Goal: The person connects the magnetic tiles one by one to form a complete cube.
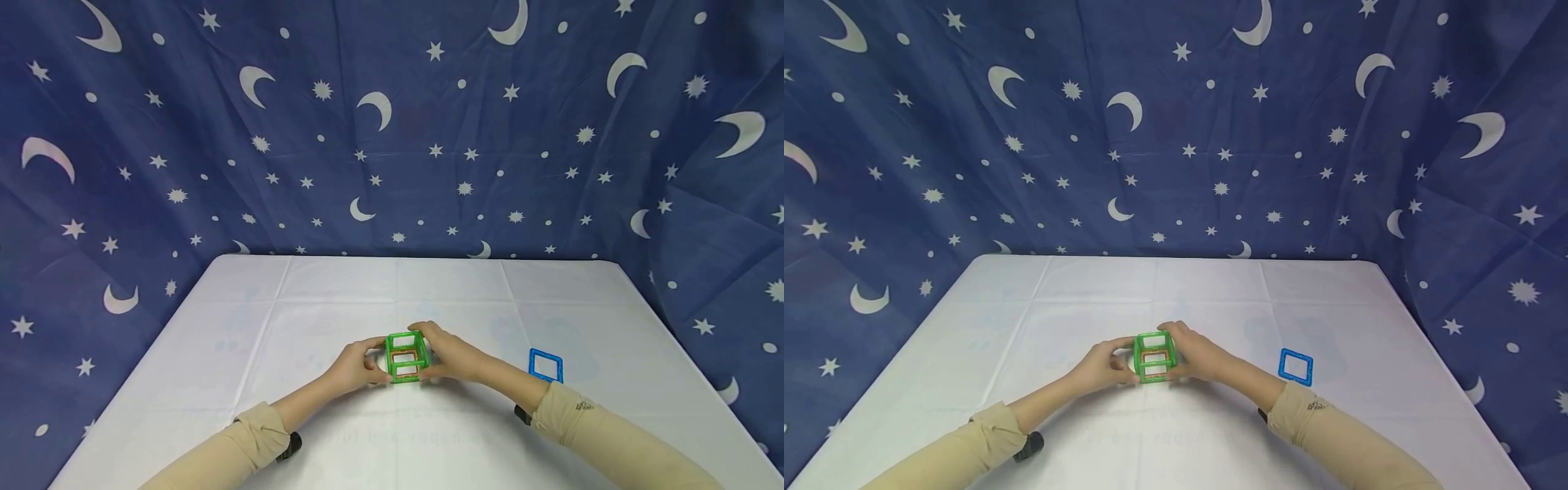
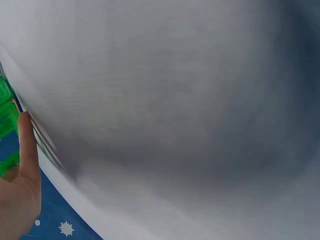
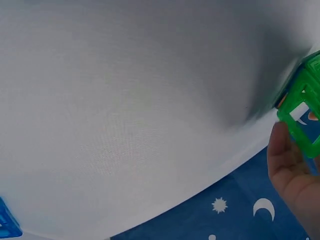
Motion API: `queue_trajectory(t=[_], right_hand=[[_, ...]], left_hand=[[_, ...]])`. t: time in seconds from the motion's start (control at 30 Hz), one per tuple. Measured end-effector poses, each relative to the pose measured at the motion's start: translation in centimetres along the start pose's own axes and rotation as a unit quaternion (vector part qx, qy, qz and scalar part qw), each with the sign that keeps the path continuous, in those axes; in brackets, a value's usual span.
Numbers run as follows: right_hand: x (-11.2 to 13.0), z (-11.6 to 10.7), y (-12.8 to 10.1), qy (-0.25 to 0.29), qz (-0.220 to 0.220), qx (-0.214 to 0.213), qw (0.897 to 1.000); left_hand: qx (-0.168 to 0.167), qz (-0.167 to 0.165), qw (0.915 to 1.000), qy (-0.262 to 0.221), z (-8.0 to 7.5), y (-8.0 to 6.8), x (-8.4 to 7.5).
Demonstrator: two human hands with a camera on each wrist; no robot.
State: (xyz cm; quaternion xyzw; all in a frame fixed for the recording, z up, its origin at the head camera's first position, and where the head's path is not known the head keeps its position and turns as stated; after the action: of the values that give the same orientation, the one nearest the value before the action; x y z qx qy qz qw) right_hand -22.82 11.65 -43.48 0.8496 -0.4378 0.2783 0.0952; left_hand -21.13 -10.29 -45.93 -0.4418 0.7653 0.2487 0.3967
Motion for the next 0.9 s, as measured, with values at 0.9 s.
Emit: queue_trajectory(t=[0.9], right_hand=[[2.7, 1.5, -1.1, -0.280, -0.192, -0.198, 0.919]], left_hand=[[0.048, 0.062, 0.9959, 0.046, -0.4, 0.4, 0.1]])
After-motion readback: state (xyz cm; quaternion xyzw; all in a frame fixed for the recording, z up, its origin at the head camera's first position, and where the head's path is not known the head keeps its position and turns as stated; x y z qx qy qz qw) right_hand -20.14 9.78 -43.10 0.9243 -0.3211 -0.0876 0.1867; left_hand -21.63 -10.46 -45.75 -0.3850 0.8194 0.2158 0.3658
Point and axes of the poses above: each hand's wrist, its own y-axis towards the middle knuckle, its own z-axis out of the palm, x = y × z, the point moved 1 cm from there along y, towards the middle knuckle, and after that the axes turned 6 degrees about z, right-handed, at the moved point
